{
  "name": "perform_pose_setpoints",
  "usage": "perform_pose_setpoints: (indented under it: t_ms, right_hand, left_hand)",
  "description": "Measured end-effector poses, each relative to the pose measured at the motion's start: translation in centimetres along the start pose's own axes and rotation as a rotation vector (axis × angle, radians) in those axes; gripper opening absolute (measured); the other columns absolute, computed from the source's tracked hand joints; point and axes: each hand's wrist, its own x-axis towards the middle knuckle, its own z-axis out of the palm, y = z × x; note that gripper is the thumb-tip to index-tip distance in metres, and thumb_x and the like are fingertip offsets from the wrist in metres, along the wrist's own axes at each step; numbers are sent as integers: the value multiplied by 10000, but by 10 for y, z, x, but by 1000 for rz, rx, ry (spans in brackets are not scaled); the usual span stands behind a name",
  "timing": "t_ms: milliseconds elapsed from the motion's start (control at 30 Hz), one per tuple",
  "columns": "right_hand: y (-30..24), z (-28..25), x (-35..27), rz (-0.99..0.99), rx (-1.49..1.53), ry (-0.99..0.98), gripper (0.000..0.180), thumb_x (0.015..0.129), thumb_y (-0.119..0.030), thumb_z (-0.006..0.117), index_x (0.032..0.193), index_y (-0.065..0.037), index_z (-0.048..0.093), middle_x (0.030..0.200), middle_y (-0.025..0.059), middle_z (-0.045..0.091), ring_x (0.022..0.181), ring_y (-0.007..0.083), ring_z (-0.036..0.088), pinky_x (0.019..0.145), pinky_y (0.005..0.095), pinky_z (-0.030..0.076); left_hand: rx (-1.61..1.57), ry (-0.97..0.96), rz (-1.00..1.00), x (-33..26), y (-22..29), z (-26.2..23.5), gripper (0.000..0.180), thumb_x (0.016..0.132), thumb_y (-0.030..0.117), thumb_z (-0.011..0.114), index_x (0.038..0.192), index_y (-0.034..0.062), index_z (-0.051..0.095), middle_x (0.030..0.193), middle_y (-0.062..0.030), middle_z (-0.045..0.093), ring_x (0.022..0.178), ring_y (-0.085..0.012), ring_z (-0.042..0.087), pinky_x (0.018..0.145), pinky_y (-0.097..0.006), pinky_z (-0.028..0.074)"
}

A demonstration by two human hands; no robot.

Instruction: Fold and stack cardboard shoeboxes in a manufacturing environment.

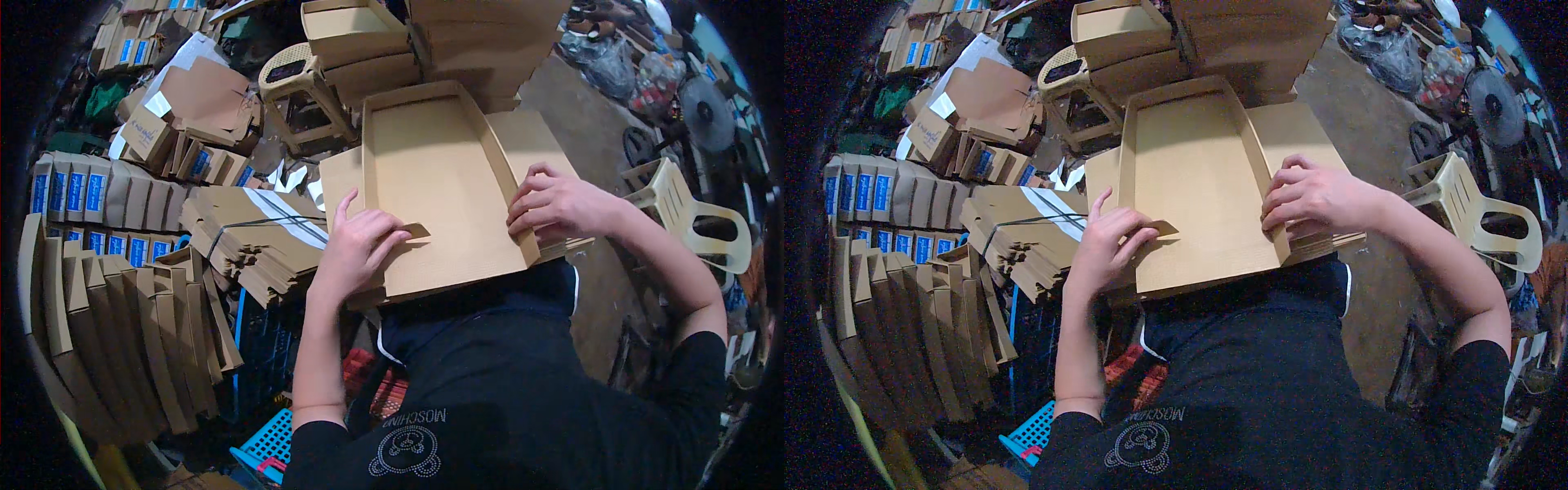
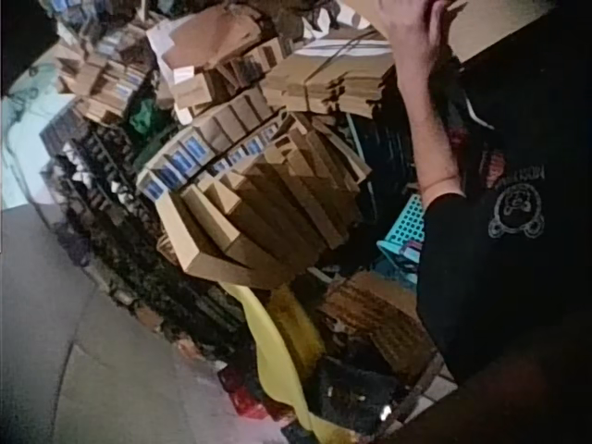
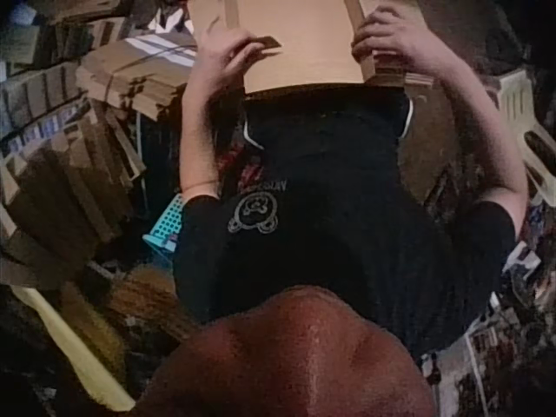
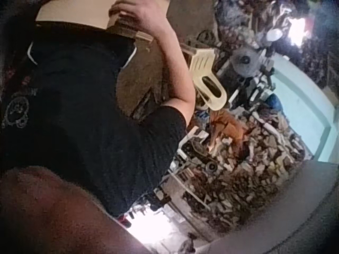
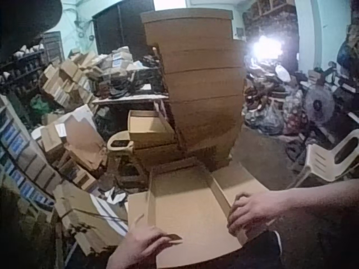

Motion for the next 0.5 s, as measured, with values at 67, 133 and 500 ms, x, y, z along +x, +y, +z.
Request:
perform_pose_setpoints:
  t_ms: [67,133,500]
  right_hand:
    - [0,12,2,-48,-135,-9,397,863,-248,805,1248,-188,728,1225,-17,708,1234,233,603,1191,483,386]
    - [-1,19,4,-115,-258,-48,363,876,-262,792,1222,-186,715,1201,-12,694,1220,237,602,1197,487,387]
    - [3,25,21,-184,37,-19,254,969,-335,764,976,-94,684,935,98,667,1034,315,657,936,469,541]
  left_hand:
    - [18,-17,-19,-1,-2,5,171,1005,289,734,1027,121,758,955,-67,732,1002,-269,720,1267,-592,309]
    - [44,-125,-7,-2,-4,11,147,972,256,753,1030,123,776,992,-63,735,1014,-269,708,1235,-583,337]
    - [25,-136,0,-1,-8,13,125,958,243,756,1043,159,792,1007,-41,737,1035,-265,704,1151,-536,398]
